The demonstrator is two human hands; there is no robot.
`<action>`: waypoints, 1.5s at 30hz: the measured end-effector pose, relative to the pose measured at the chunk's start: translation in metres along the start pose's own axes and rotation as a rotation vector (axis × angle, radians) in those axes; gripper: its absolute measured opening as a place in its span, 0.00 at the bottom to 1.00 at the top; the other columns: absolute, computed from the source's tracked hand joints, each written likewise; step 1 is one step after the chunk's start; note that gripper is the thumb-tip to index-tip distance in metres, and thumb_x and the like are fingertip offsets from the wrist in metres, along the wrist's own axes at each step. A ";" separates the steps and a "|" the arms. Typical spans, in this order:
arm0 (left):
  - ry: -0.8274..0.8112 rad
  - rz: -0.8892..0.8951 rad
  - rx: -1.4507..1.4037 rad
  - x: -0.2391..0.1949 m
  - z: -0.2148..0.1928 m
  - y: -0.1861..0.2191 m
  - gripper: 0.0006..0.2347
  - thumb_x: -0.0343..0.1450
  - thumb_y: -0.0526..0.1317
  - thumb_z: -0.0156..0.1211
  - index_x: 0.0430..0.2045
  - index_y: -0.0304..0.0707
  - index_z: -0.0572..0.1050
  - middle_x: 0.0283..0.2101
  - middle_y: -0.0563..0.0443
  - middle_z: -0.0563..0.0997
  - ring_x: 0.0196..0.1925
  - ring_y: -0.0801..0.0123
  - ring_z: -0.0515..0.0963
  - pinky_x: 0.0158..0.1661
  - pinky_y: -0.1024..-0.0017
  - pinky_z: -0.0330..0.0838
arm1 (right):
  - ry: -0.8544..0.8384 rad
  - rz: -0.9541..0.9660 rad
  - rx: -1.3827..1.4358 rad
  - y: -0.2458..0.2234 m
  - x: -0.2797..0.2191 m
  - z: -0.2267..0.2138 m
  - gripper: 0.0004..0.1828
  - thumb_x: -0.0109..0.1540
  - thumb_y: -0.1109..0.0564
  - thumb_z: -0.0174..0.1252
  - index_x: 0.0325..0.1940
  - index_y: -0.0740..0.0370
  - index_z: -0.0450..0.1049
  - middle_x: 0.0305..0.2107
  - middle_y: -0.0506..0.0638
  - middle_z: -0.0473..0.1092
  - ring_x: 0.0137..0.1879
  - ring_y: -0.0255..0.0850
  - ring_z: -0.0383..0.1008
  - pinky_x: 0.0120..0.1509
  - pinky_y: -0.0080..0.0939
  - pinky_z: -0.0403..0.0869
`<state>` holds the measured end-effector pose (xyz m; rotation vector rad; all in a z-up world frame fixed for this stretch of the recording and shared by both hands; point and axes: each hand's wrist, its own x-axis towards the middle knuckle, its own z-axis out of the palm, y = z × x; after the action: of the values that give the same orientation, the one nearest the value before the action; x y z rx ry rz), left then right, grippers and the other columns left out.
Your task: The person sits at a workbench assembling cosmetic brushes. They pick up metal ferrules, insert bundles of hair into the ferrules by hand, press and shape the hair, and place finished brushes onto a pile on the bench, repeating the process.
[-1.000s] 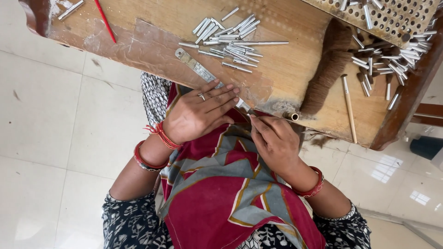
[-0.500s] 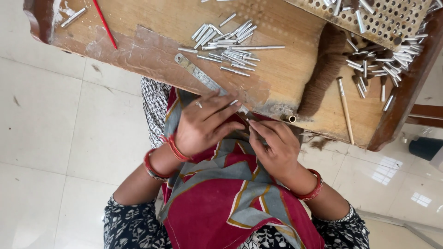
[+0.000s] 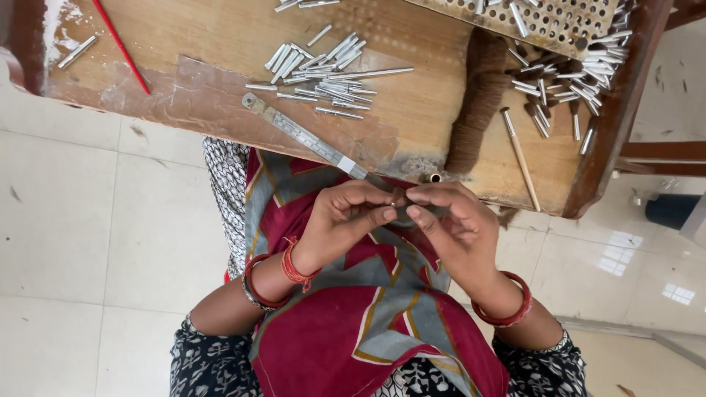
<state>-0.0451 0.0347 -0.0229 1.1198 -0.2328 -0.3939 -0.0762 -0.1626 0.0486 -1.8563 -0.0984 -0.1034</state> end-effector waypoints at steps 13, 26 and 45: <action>-0.093 0.018 0.157 -0.003 0.021 0.009 0.05 0.70 0.29 0.70 0.36 0.31 0.80 0.34 0.53 0.79 0.36 0.77 0.76 0.37 0.78 0.71 | -0.155 0.182 0.096 0.013 -0.006 -0.009 0.03 0.65 0.69 0.61 0.42 0.69 0.75 0.40 0.51 0.75 0.46 0.33 0.76 0.51 0.32 0.75; -0.209 0.024 0.229 0.033 0.030 0.041 0.09 0.71 0.29 0.67 0.44 0.33 0.79 0.43 0.49 0.81 0.42 0.72 0.84 0.44 0.76 0.79 | -0.004 0.015 -0.150 0.005 0.004 -0.049 0.03 0.65 0.68 0.62 0.42 0.66 0.77 0.39 0.51 0.76 0.45 0.35 0.76 0.48 0.34 0.75; -0.359 0.219 0.768 0.138 0.039 0.039 0.08 0.67 0.34 0.71 0.37 0.38 0.82 0.33 0.48 0.79 0.31 0.65 0.83 0.32 0.69 0.75 | -0.121 -0.182 -0.917 0.032 0.019 -0.073 0.24 0.51 0.71 0.59 0.49 0.57 0.81 0.50 0.51 0.70 0.61 0.55 0.64 0.65 0.52 0.68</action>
<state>0.0724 -0.0410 0.0270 1.7494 -0.8681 -0.3109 -0.0548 -0.2417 0.0412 -2.7668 -0.3494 -0.1821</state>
